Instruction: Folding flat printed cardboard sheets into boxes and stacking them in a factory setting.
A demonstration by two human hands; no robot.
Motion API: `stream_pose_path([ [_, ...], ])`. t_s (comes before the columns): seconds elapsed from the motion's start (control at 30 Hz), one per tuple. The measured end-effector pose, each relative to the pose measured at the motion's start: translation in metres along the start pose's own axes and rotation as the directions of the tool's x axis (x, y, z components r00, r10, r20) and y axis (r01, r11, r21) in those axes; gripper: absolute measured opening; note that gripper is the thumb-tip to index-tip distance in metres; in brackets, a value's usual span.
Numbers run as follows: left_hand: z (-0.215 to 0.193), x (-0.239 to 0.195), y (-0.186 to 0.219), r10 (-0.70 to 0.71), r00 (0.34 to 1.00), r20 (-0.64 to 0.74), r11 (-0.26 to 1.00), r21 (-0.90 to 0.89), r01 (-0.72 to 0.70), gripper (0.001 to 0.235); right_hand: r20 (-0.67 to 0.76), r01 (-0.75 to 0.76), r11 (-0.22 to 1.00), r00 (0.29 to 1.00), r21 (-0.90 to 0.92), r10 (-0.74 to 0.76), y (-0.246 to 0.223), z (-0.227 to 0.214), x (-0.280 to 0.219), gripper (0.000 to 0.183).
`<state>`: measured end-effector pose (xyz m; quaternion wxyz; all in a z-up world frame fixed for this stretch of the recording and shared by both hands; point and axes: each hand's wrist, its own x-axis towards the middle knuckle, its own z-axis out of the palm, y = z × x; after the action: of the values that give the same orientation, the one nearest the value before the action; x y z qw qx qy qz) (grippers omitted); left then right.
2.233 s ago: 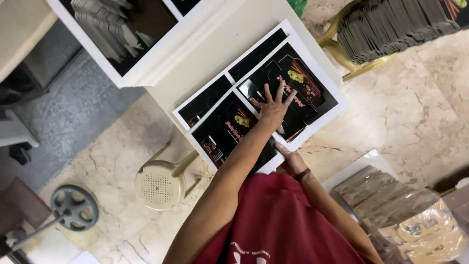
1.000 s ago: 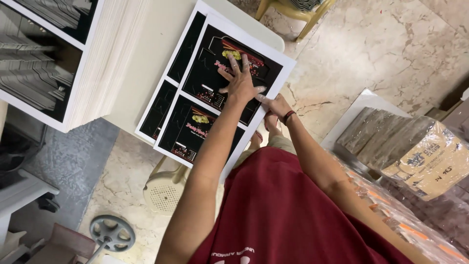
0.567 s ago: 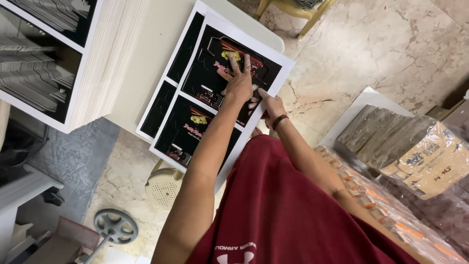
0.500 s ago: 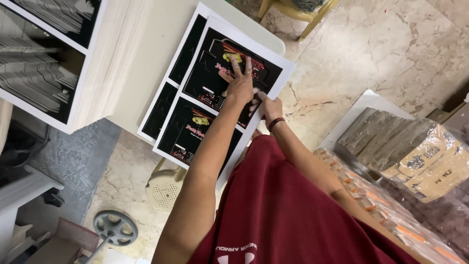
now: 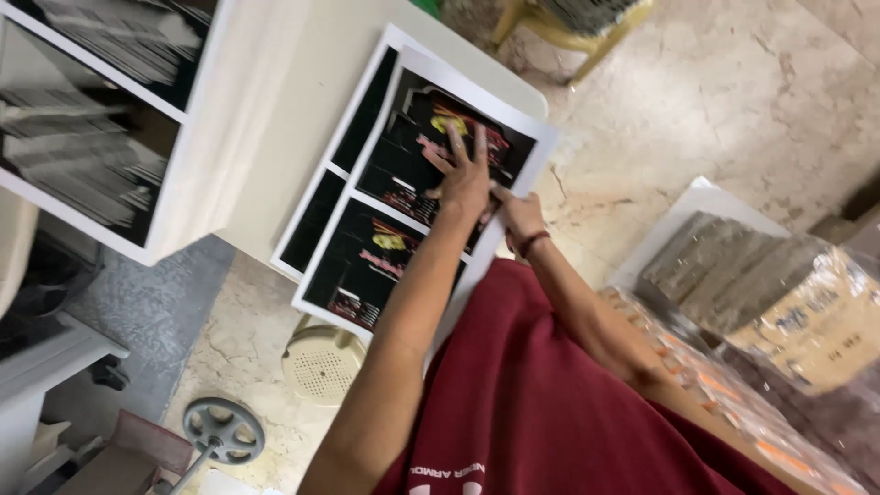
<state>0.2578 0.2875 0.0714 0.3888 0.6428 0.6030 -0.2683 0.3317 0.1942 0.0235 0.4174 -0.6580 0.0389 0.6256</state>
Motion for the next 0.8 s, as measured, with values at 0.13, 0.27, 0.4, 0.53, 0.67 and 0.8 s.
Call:
stream_pose_path([
  [0.13,0.006,0.013,-0.001,0.027,0.999,-0.023,1.0,0.013,-0.027,0.095,0.113,-0.126,0.973,0.988,0.193,0.106,0.003,-0.007,0.02,0.024],
  [0.27,0.013,0.018,-0.002,0.02,1.0,-0.018,1.0,0.024,-0.019,0.097,-0.064,-0.221,0.965,0.971,0.138,0.232,0.0,-0.008,0.018,0.052],
  [0.4,0.019,0.021,-0.002,0.001,1.0,-0.016,0.999,0.038,-0.001,0.096,-0.249,-0.273,0.931,0.945,-0.244,0.212,-0.025,0.029,-0.004,0.081],
  [0.53,0.014,0.019,0.0,0.008,0.999,-0.035,0.999,0.048,-0.007,0.097,-0.152,-0.339,0.921,0.917,0.19,0.369,-0.003,-0.005,0.039,0.06],
  [0.67,0.013,0.019,-0.002,0.009,1.0,-0.026,0.999,0.036,-0.008,0.098,-0.164,-0.118,0.88,0.985,-0.46,0.047,-0.007,-0.011,0.027,0.072],
  [0.8,0.014,0.011,-0.003,0.015,0.999,-0.03,0.999,0.041,-0.014,0.097,-0.066,0.041,0.822,0.993,-0.568,-0.095,0.008,-0.026,0.024,0.053],
])
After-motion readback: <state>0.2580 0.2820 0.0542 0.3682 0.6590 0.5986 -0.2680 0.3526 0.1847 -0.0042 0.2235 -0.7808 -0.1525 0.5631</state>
